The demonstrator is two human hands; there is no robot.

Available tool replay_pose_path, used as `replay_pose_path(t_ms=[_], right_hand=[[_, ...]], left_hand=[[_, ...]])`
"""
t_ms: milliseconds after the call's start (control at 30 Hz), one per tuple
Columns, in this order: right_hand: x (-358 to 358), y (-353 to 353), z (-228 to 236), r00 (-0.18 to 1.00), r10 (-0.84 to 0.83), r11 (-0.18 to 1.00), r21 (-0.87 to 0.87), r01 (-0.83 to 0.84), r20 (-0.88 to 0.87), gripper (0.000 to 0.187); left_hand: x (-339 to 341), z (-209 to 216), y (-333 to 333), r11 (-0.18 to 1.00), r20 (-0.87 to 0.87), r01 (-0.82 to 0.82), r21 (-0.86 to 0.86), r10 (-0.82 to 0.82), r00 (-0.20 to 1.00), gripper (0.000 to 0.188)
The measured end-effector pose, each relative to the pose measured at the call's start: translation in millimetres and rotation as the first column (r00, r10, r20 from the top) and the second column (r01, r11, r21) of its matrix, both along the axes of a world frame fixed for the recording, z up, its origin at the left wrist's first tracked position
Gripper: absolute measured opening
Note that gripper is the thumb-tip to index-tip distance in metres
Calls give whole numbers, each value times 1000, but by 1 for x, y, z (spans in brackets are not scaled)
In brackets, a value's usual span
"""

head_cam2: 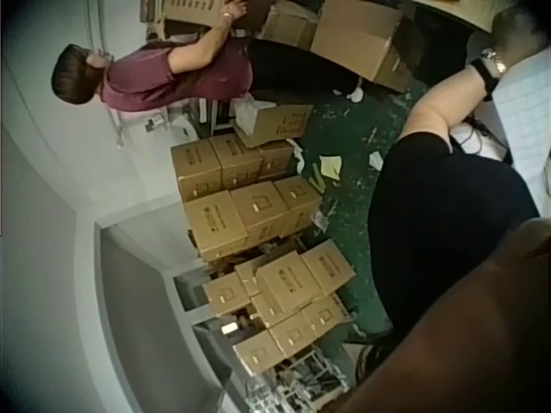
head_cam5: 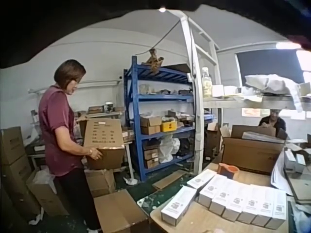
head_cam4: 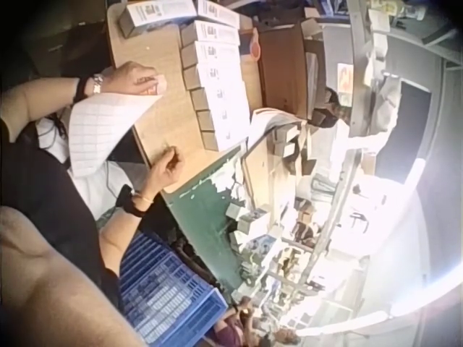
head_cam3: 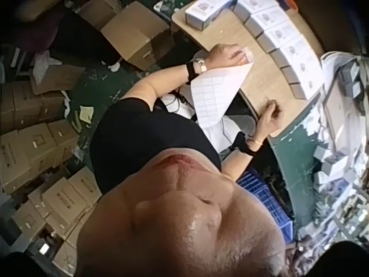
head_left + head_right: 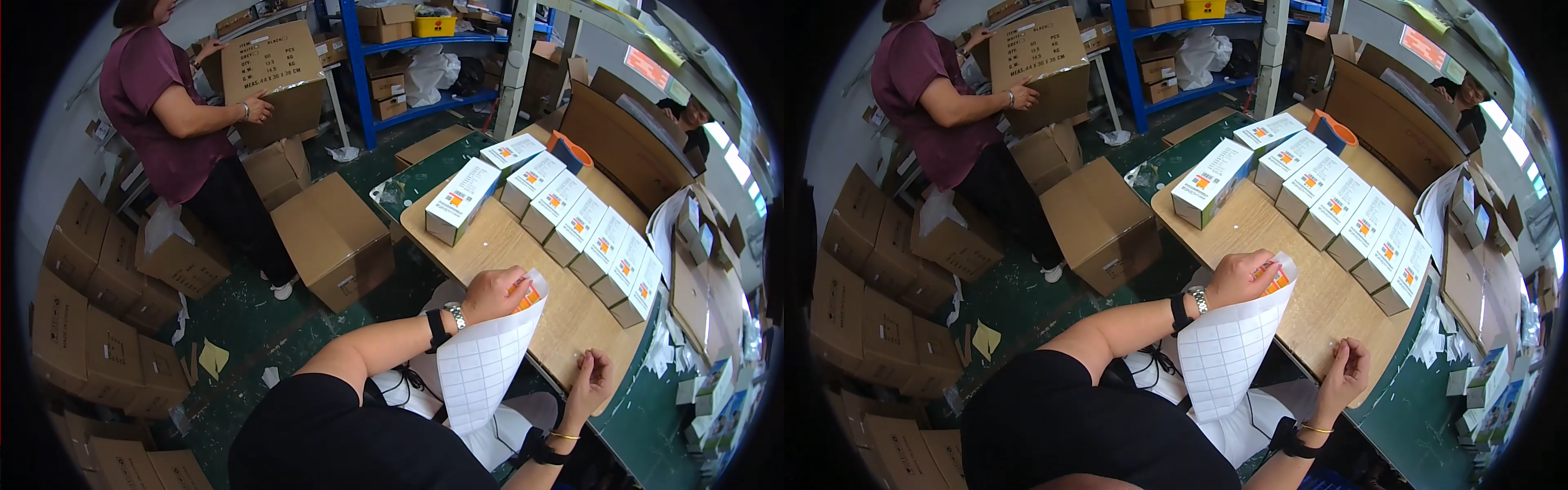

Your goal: The person peels a sticker from a sheet by hand, presses it onto a box, and sets the box aside before repeating the process with another box.

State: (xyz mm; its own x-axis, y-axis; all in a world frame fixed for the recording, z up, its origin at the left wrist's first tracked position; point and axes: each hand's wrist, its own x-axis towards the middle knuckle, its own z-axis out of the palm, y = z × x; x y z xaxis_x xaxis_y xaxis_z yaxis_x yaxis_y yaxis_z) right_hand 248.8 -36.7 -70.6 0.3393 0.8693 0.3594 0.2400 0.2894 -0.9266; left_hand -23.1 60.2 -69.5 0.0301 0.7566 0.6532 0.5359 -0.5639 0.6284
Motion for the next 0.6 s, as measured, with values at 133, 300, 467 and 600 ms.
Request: replay_pose_path(t_ms=[133, 300, 467, 600], right_hand=[[1, 0, -1, 1000, -4, 1000, -2, 4, 7, 11], [2, 0, -3, 1000, 5, 1000, 17, -5, 2, 11], [4, -2, -1, 1000, 10, 1000, 10, -10, 14, 11], [6, -1, -5, 1000, 9, 1000, -29, -8, 15, 12]], left_hand=[[0, 0, 0, 1000, 3, 1, 7, -1, 1000, 15], [1, 1, -1, 1000, 5, -1, 14, 0, 1000, 14], [3, -1, -3, 1000, 11, 8, 2, -8, 1000, 13], [1, -9, 5, 999, 16, 3, 53, -4, 1000, 14]])
